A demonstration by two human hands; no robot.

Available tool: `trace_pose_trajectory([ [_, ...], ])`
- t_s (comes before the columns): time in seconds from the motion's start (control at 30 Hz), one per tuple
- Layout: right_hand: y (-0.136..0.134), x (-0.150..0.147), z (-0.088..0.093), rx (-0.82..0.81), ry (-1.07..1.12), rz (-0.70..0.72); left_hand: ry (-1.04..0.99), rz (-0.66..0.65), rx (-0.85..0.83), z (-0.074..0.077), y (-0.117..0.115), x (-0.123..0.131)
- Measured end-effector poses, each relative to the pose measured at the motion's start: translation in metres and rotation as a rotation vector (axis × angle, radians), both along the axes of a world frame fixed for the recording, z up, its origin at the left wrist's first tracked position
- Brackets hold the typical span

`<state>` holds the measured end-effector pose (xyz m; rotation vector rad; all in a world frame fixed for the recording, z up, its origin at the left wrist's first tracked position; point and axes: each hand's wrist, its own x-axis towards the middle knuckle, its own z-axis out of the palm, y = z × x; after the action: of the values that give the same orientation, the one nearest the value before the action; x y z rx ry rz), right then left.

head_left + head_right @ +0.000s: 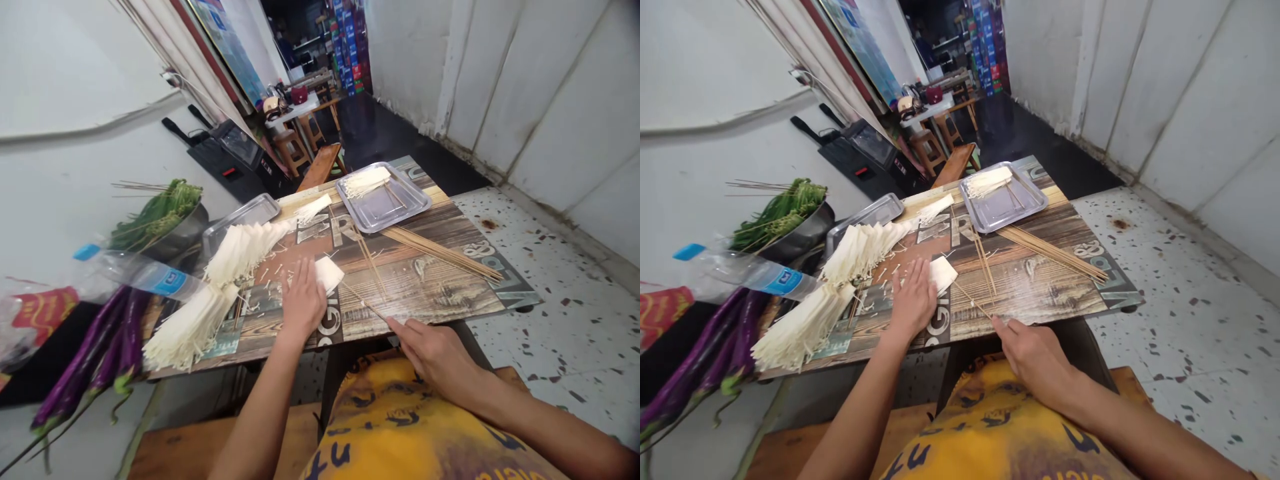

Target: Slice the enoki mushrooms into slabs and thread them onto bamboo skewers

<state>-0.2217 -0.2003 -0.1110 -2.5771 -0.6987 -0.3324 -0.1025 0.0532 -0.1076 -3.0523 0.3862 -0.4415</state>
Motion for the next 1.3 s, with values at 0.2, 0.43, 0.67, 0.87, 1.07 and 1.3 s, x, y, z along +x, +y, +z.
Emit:
trace_pose_trajectory([
  [0.2,-0.004,-0.002,0.002,-0.061,-0.032,0.037,-0.012,0.127,-0.052,-0.001,-0.022,-0.001],
  [0.43,-0.005,-0.002,-0.002,-0.045,-0.063,0.037,0.073,0.138,-0.074,-0.001,-0.024,0.002],
  [0.67,-0.005,-0.005,-0.003,-0.032,-0.028,0.037,0.077,0.129,-0.102,-0.003,-0.024,0.002],
  [0.87,-0.004,-0.006,-0.003,-0.042,-0.047,0.029,0.077,0.133,-0.131,-0.005,-0.023,0.003],
  [1.07,-0.004,-0.006,-0.005,-0.036,-0.037,0.03,0.095,0.147,-0.111,-0.003,-0.024,0.003],
  [1.3,-0.003,-0.006,-0.004,-0.048,-0.038,0.03,0.089,0.143,-0.115,-0.004,-0.023,0.003],
])
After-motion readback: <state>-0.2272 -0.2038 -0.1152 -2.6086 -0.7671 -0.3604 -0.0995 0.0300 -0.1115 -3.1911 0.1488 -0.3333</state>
